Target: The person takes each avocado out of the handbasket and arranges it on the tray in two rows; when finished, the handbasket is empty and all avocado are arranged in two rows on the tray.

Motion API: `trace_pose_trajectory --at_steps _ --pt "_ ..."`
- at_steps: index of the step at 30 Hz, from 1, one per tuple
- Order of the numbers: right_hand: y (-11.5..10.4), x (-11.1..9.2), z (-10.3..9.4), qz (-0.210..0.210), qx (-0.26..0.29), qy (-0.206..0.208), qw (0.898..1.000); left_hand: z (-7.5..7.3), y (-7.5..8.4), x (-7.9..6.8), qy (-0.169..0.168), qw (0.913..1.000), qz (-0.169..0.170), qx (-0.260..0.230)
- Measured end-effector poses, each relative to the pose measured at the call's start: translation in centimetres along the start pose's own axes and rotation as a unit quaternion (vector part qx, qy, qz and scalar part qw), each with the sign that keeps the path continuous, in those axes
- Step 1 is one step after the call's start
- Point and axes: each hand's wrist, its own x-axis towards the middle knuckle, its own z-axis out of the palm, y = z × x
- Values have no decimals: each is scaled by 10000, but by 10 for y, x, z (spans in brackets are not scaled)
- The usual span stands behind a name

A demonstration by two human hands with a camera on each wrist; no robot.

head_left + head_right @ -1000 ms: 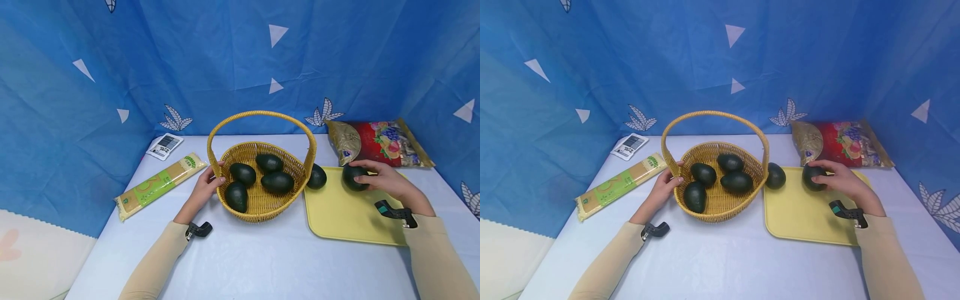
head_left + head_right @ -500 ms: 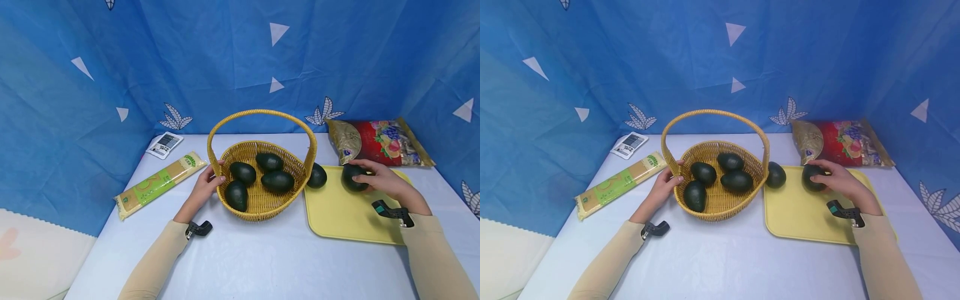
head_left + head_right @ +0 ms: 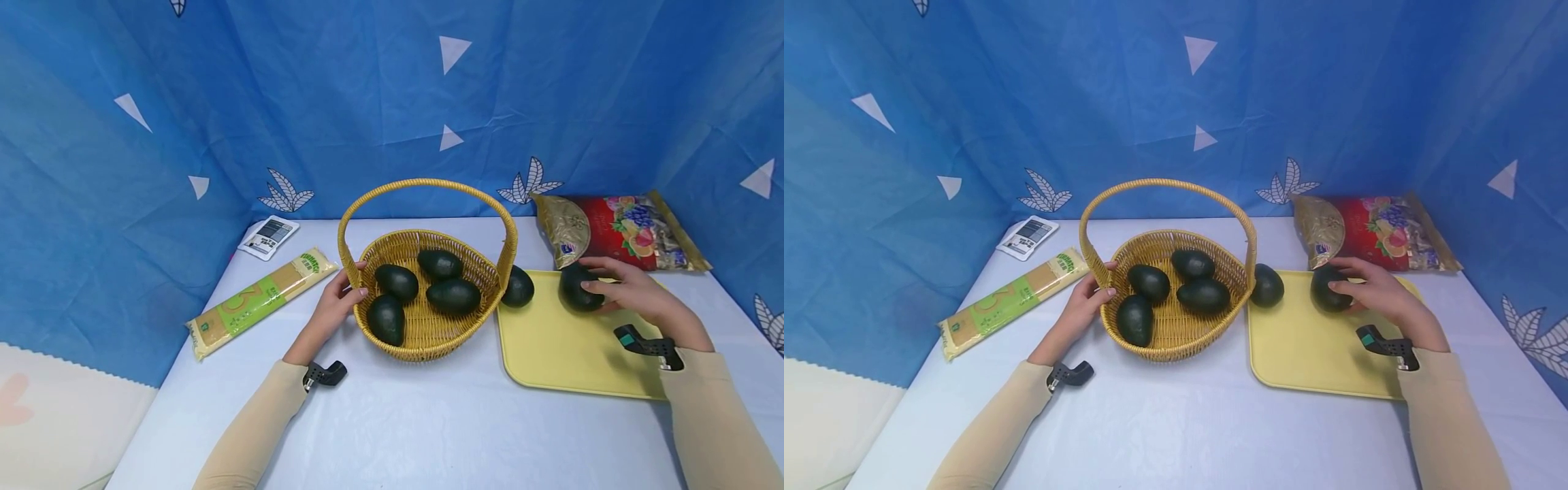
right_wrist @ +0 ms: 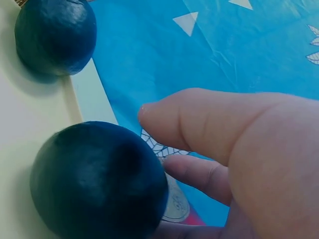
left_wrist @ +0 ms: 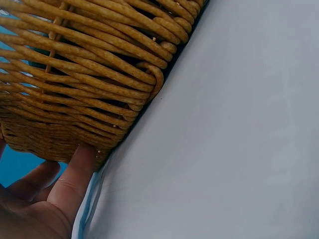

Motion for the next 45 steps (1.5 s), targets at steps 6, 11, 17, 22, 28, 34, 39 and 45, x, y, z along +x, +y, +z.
trace_pose_trajectory --at_steps 6,11,17,22,28,34,39,45 --pt "-3 -6 -8 0 -102 107 9999 0 -1 0 11 10000 6 21" --pt "-6 -13 -16 -217 -347 415 9983 0 0 1 -4 10000 26 -29" --pt "-17 -21 -19 -355 -539 889 9940 -1 1 0 -7 10000 61 -24" --pt "-31 -27 -12 -836 -365 1118 9895 -1 2 1 -55 9999 122 -75" --pt "-54 -33 3 -1353 -329 970 9855 -1 0 1 -18 9999 105 -79" --pt "-73 -35 23 -1563 -279 604 9855 0 -1 1 -28 9999 139 -41" --pt "-88 -35 42 -2049 -147 287 9782 1 0 0 -2 10000 64 -18" --pt "-113 -34 67 -2288 -227 -194 9730 1 -2 -1 28 10000 38 -30"
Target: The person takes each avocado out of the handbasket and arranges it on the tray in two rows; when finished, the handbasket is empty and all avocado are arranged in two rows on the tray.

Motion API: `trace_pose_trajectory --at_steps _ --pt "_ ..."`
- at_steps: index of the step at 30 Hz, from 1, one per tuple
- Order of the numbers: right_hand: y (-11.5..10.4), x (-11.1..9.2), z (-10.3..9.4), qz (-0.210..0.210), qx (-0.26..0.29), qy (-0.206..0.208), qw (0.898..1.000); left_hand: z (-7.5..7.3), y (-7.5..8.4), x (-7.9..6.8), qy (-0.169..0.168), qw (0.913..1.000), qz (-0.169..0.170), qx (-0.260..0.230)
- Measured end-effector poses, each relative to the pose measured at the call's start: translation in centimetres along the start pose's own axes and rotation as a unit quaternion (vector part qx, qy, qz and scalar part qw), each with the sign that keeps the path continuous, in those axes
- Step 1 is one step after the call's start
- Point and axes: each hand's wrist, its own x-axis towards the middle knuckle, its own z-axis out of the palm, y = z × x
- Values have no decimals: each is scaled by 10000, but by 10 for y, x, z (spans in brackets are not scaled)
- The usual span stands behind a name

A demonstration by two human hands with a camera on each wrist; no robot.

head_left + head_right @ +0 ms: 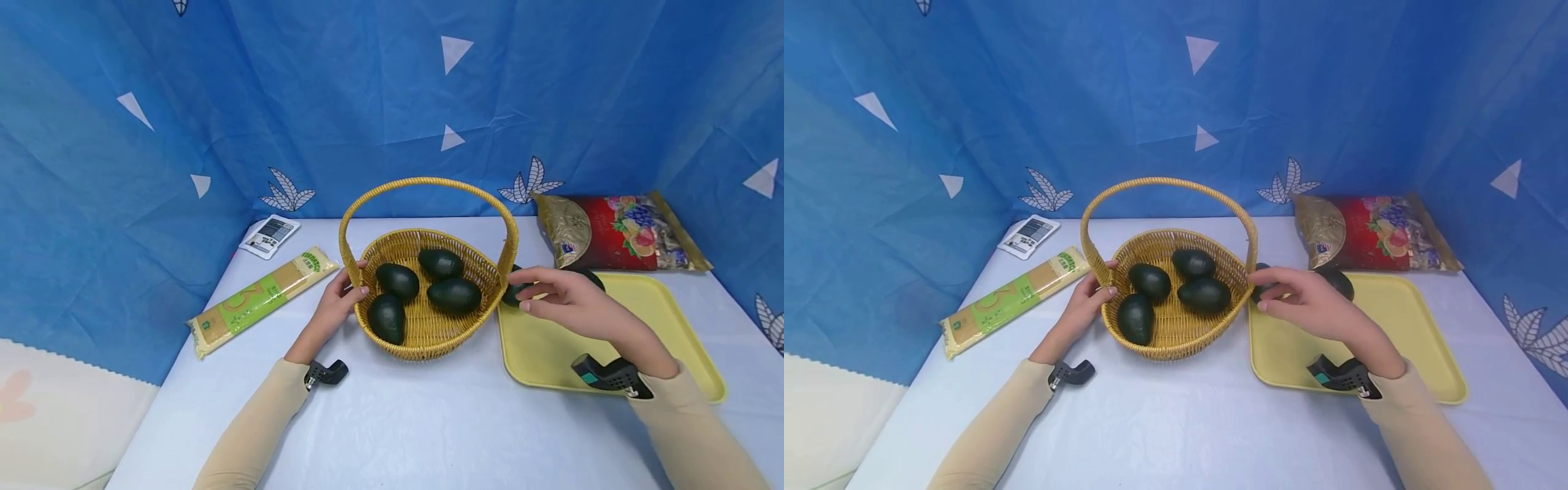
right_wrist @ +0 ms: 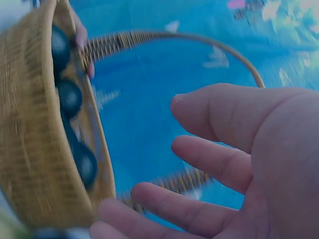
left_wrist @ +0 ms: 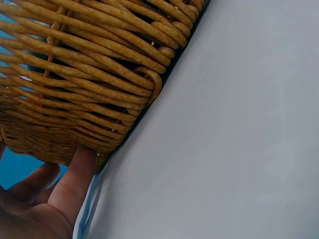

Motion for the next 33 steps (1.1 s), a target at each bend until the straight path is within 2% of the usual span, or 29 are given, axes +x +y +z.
trace_pose_trajectory --at_steps 6,13,20,26,33 --pt "-19 24 29 -456 145 -535 9974 0 0 0 -37 10000 -29 -29" --pt "-33 65 66 -522 189 -1071 9927 0 0 -1 -49 10000 2 -23" --pt "-43 93 104 -733 -216 -1185 9900 0 -2 -2 -54 10000 -15 -30" --pt "-51 104 118 -524 -283 -1317 9895 0 -2 -1 -75 9999 61 -52" --pt "-54 110 123 -377 -424 -1403 9885 -1 2 -1 -87 9999 -38 -94"
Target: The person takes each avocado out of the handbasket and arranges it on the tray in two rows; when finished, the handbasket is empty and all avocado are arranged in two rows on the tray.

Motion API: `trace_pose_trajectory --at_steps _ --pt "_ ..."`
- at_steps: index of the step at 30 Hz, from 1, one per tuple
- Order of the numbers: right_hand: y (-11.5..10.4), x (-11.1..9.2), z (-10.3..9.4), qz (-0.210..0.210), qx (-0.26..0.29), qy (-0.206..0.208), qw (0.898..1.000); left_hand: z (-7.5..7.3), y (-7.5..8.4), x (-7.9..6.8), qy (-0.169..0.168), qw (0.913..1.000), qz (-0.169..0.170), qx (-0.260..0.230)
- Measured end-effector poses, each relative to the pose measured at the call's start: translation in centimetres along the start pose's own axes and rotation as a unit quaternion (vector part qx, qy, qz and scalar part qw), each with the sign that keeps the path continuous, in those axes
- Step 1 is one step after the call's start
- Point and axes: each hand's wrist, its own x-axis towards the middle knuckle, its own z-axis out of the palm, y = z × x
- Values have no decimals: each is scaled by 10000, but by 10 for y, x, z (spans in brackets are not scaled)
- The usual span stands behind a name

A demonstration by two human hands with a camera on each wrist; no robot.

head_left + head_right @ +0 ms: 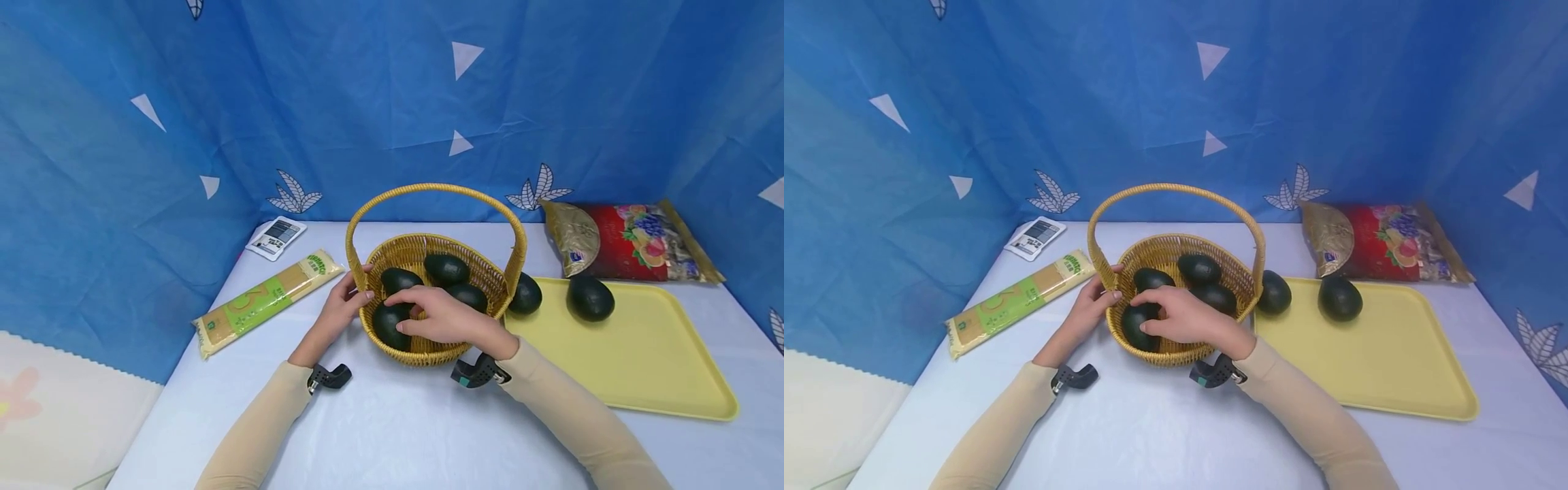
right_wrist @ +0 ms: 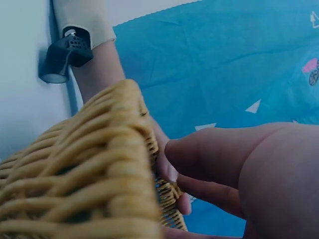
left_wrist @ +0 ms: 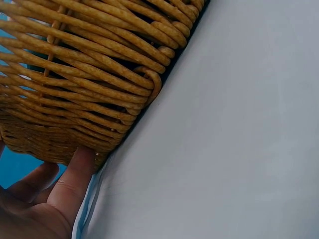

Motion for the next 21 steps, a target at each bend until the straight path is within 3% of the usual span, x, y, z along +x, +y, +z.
trace_pose_trajectory --at_steps 9,21 --pt "7 5 11 -107 -246 64 9996 0 3 0 -1 10000 44 0" --pt "11 6 17 -89 -187 160 9997 1 -2 2 37 10000 55 3"
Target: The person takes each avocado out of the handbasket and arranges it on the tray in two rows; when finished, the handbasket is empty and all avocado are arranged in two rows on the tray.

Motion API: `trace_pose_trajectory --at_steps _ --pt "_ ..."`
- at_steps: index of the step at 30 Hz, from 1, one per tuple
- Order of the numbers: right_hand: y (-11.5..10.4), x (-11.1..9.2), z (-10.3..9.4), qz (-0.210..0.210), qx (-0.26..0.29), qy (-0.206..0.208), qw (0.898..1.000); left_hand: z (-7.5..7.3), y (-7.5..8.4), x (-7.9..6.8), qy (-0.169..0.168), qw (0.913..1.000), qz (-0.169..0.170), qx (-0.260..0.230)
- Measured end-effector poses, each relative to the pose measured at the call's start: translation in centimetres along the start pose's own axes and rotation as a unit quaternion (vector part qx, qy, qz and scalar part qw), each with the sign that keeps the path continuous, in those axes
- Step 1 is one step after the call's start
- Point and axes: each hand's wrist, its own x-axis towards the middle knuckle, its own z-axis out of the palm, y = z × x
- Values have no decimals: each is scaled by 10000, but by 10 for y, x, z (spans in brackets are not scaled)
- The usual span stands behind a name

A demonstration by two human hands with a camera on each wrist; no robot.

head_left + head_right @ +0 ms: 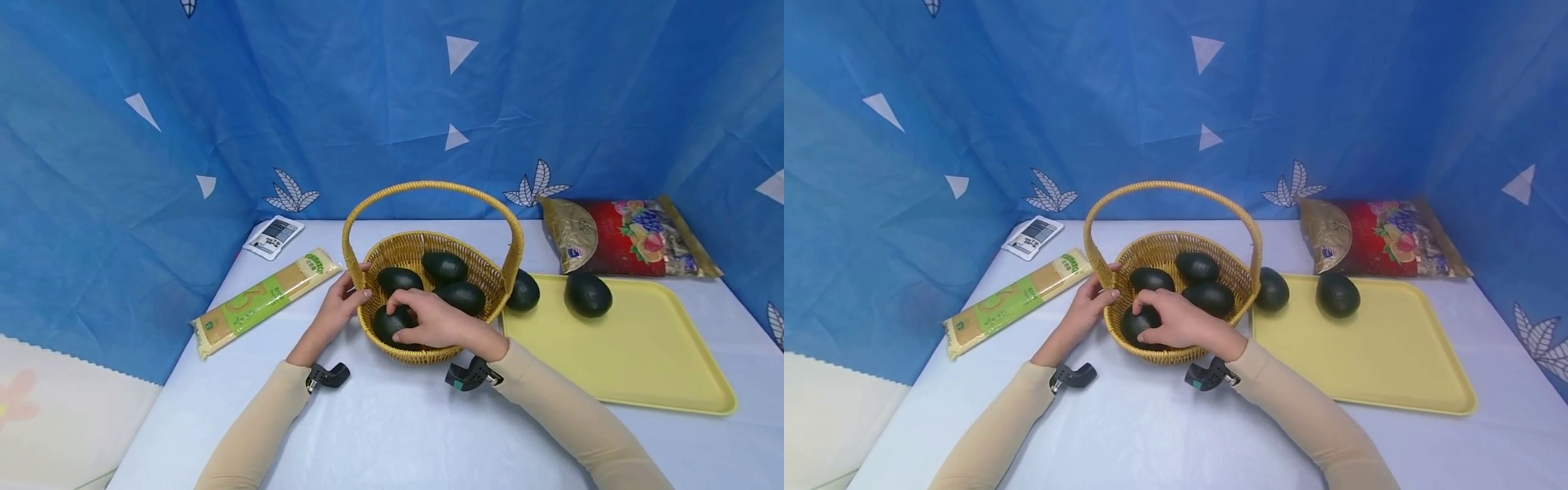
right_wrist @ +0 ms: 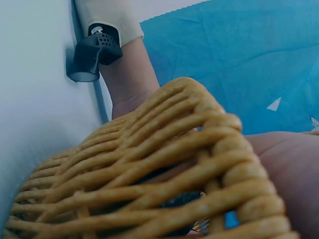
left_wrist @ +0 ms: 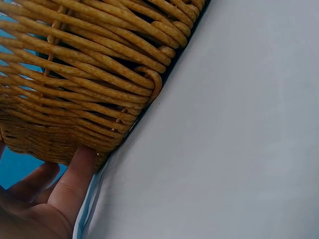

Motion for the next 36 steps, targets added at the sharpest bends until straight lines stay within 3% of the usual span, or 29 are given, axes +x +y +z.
trace_pose_trajectory --at_steps 12,27,36 --pt "3 1 2 -100 16 -622 9980 0 -1 -1 -3 9999 75 -142" --pt "3 0 3 -211 -176 -581 9979 1 2 0 -11 9999 -1 -111" --pt "3 -1 0 -149 30 -515 9986 0 1 -1 7 9999 65 -96"
